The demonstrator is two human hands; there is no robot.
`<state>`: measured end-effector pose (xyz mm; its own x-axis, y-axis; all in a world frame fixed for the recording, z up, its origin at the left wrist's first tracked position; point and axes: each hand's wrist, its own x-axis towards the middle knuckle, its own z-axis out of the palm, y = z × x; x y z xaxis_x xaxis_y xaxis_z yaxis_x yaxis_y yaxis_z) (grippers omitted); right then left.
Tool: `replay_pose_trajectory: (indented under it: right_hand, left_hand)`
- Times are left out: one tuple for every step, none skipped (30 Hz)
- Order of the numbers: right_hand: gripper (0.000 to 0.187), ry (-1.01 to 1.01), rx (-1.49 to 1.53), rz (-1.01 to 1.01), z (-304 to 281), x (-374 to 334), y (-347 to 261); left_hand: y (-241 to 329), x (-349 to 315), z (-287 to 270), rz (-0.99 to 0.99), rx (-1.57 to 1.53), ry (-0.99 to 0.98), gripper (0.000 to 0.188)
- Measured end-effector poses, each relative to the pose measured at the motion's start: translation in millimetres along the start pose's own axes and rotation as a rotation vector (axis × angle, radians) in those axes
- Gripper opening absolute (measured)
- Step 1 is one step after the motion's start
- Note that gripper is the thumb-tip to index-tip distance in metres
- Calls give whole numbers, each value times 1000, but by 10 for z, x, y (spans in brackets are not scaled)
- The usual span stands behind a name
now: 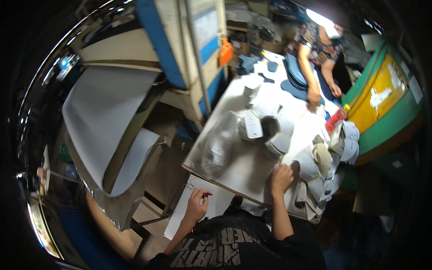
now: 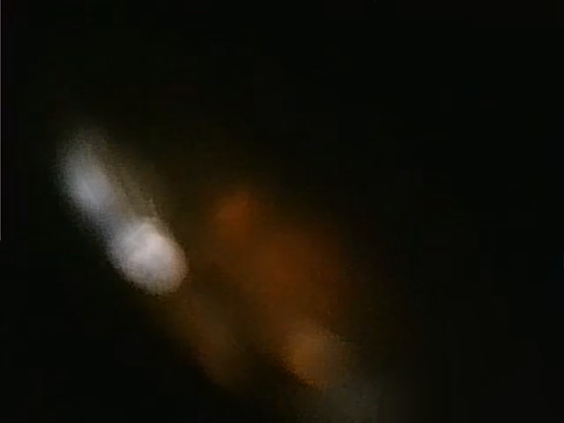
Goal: The person handles white foam shoe insoles and blue fabric shoe parts at a cluttered workbench. They place items into a clear plastic bag, seal it, and briefly interact with a coworker while holding the bag. The person also picks up a red bottle and places it on the table.
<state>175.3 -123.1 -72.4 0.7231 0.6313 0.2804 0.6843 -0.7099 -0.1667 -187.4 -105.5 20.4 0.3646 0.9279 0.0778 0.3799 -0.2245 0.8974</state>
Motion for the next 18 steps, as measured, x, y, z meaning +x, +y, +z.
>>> replay_pose_trajectory:
  right_hand:
    - [23,7,33,-12,-49,-93,-5]
    - [23,-35,67,5,-75,-183,-53]
    - [23,-88,171,18,-124,-306,-82]
    - [23,-182,265,51,-178,-432,-109]
    - [23,-155,389,111,-194,-636,-192]
    - [24,-132,517,174,-204,-823,-297]
    - [25,-154,583,148,-233,-1022,-377]
    - [27,-192,642,131,-266,-1290,-444]
    - [27,-220,794,94,-265,-1530,-573]
    - [28,-250,935,60,-261,-1746,-728]
    - [28,-295,1113,45,-238,-2017,-953]
    - [25,-446,1226,80,-235,-2283,-1181]
    - [22,-667,1340,149,-251,-2548,-1428]
    - [21,-862,1468,161,-290,-2844,-1691]
    - [21,-1066,1492,196,-353,-3111,-1946]
    - [22,-1313,1492,243,-444,-3367,-2167]
    - [23,-1413,1403,135,-546,-3618,-2369]
    - [23,-1541,1344,-5,-643,-3883,-2578]
  left_hand:
    - [-37,-113,-100,1,-8,25,22]
    - [-72,-253,-206,-7,7,63,23]
    - [-107,-422,-317,-6,24,114,24]
    - [-155,-580,-433,-5,40,170,25]
    - [-206,-805,-562,-26,44,203,29]
    - [-265,-1027,-693,-31,65,242,31]
    - [-331,-1256,-822,-87,67,275,31]
    - [-391,-1549,-953,-115,58,318,32]
    - [-456,-1848,-1086,-156,66,359,30]
    - [-515,-2147,-1211,-165,66,416,29]
    - [-571,-2410,-1340,-176,63,473,28]
    - [-607,-2665,-1491,-188,98,529,26]
    - [-602,-2953,-1661,-212,136,583,25]
    - [-540,-3246,-1824,-292,164,626,23]
    - [-452,-3497,-2014,-251,244,729,18]
    - [-326,-3728,-2241,-313,300,802,15]
    - [-143,-3959,-2463,-240,241,954,14]
    - [85,-4207,-2701,-204,178,1095,17]
